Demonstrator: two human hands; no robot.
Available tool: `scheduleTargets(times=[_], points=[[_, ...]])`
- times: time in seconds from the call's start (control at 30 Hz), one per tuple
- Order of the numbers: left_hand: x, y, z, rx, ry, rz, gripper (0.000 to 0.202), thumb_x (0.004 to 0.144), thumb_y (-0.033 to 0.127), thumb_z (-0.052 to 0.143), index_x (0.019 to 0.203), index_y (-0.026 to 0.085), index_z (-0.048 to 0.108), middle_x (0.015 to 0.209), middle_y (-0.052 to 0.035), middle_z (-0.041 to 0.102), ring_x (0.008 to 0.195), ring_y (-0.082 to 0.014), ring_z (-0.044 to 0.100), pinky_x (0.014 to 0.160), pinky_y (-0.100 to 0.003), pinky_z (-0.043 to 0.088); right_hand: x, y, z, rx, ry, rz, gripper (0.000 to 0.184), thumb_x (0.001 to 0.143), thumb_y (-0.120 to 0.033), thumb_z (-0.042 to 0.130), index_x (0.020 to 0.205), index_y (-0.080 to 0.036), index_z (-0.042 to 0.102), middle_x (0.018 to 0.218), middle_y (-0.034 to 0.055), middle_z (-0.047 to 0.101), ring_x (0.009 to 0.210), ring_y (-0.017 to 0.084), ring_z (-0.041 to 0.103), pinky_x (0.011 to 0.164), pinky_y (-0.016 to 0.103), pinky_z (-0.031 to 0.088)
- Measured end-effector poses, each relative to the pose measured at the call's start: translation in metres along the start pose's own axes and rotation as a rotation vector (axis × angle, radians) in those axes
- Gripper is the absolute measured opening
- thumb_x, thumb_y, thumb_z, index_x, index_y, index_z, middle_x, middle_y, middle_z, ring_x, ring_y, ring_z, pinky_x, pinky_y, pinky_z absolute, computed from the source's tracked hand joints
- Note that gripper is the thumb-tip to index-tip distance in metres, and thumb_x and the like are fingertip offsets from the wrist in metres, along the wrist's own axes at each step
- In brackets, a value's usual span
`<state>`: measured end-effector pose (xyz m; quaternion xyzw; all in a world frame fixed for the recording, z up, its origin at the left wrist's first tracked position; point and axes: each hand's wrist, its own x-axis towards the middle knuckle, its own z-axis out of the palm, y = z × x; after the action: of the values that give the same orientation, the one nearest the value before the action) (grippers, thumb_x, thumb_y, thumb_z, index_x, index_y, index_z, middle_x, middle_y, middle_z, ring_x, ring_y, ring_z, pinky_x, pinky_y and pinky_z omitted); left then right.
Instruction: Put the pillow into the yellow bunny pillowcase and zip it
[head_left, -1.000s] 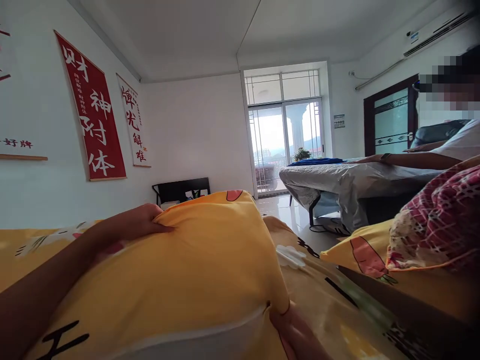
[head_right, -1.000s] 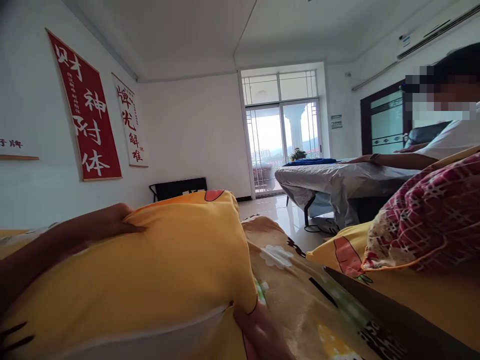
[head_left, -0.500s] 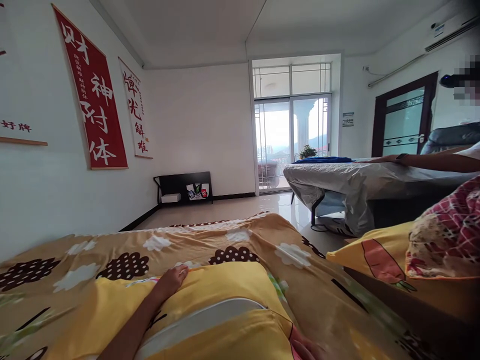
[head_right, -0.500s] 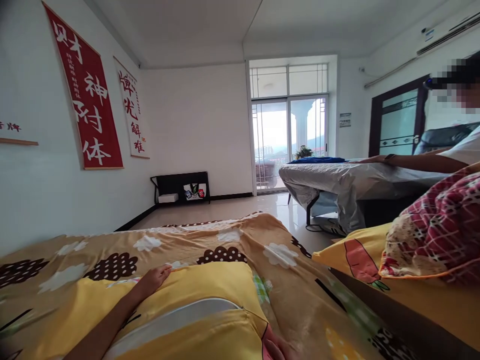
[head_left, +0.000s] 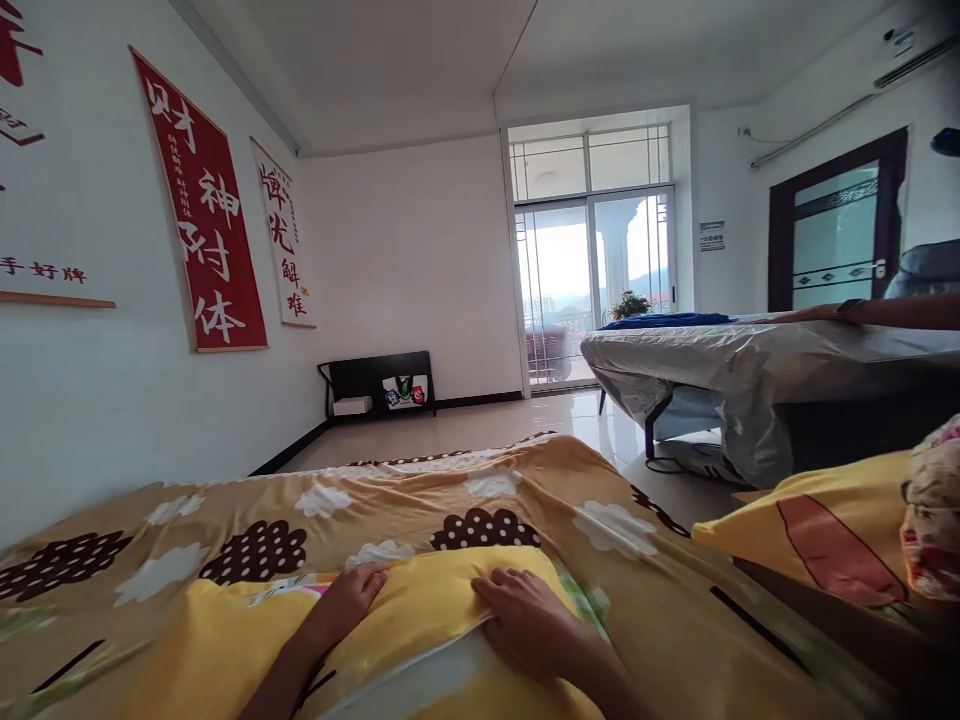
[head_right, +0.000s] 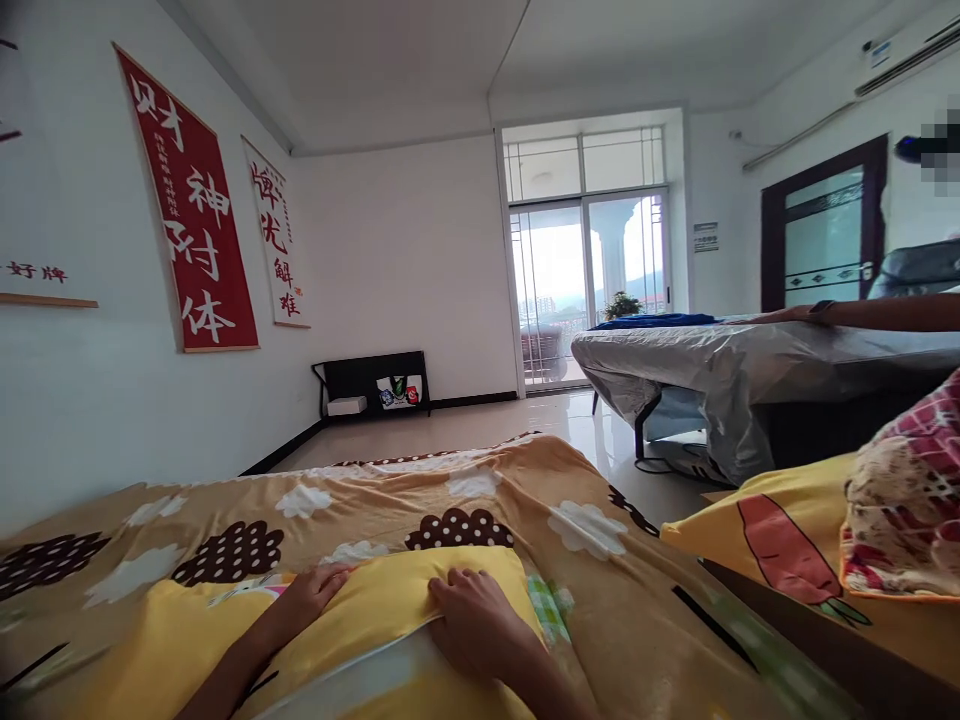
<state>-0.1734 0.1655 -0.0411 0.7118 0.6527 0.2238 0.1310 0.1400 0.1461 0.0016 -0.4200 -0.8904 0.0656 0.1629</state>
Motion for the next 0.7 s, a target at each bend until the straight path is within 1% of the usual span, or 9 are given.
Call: scheduleTargets(times=[0.1,0.2,0.23,0.33,0.4,0.47,0.53,0.6,0.7], points=[[-0.005,0.009,-0.004,0.038,0.254,0.127,0.041,0.089,0.037,0.038,0.111,0.015,0.064,0.122,-0.0109,0.06,0.117,-0.0225,0.054,0.104,-0.037,0.04,0.014,0.02,0.037,0.116,0.145,0.193,0.038,0.072,-0.006,0.045,0.1,-0.017,0.068,0.105,0.0073,0.066,0.102,0.021,0.057,0.086,0.028,0.036],[-0.027,0.054,-0.01,0.122,0.498,0.484,0.026,0.093,0.026,0.04,0.101,0.019,0.064,0.108,-0.0077,0.065,0.104,-0.0179,0.059,0.094,-0.033,0.046,0.019,0.034,0.045,0.182,0.189,0.19,0.038,0.07,-0.006,0.046,0.096,-0.021,0.07,0.099,0.0036,0.069,0.095,0.02,0.06,0.081,0.027,0.035],[-0.036,0.075,-0.009,0.148,0.524,0.63,0.022,0.093,0.02,0.041,0.101,0.02,0.062,0.104,-0.0065,0.065,0.1,-0.0159,0.059,0.092,-0.03,0.047,0.019,0.036,0.043,0.191,0.195,0.194,0.039,0.07,-0.006,0.046,0.096,-0.022,0.071,0.098,0.003,0.07,0.095,0.02,0.06,0.08,0.027,0.035],[-0.059,0.132,0.014,0.152,0.276,1.016,0.02,0.094,0.012,0.036,0.098,0.019,0.055,0.093,-0.0041,0.065,0.087,-0.0132,0.058,0.081,-0.024,0.047,0.015,0.036,0.03,0.182,0.179,0.229,0.041,0.07,-0.006,0.046,0.096,-0.023,0.072,0.098,0.0036,0.071,0.096,0.021,0.061,0.08,0.028,0.035],[-0.065,0.154,0.039,0.22,0.214,1.139,0.019,0.097,0.017,0.035,0.098,0.017,0.054,0.09,-0.0041,0.065,0.08,-0.014,0.058,0.074,-0.024,0.048,0.011,0.035,0.021,0.163,0.17,0.252,0.04,0.07,-0.007,0.046,0.095,-0.023,0.073,0.097,0.0043,0.072,0.094,0.021,0.061,0.076,0.028,0.035],[-0.065,0.163,0.061,0.235,0.245,1.102,0.02,0.098,0.021,0.036,0.096,0.016,0.054,0.09,-0.0043,0.064,0.077,-0.015,0.058,0.073,-0.025,0.048,0.007,0.036,0.013,0.146,0.181,0.276,0.035,0.071,-0.009,0.047,0.091,-0.023,0.073,0.094,0.0047,0.072,0.09,0.021,0.062,0.07,0.027,0.033],[-0.065,0.165,0.069,0.165,0.19,0.913,0.016,0.095,0.019,0.04,0.098,0.016,0.056,0.097,-0.0046,0.064,0.085,-0.0152,0.059,0.079,-0.024,0.05,0.003,0.039,0.005,0.125,0.198,0.314,0.032,0.073,-0.01,0.048,0.089,-0.023,0.072,0.093,0.0052,0.072,0.088,0.02,0.062,0.066,0.026,0.031],[-0.069,0.169,0.064,0.167,0.038,0.71,0.027,0.09,0.015,0.043,0.114,0.015,0.056,0.12,-0.0078,0.059,0.111,-0.0181,0.054,0.098,-0.028,0.045,0.002,0.045,0.0,0.114,0.205,0.348,0.032,0.075,-0.011,0.047,0.089,-0.023,0.072,0.092,0.006,0.071,0.087,0.02,0.062,0.063,0.026,0.029],[-0.076,0.185,0.049,0.31,-0.136,0.578,0.052,0.087,0.017,0.043,0.139,0.012,0.04,0.148,-0.0106,0.035,0.137,-0.0249,0.031,0.116,-0.042,0.026,0.004,0.055,-0.003,0.151,0.21,0.355,0.032,0.075,-0.008,0.046,0.088,-0.022,0.072,0.091,0.0065,0.071,0.086,0.019,0.061,0.061,0.025,0.027]])
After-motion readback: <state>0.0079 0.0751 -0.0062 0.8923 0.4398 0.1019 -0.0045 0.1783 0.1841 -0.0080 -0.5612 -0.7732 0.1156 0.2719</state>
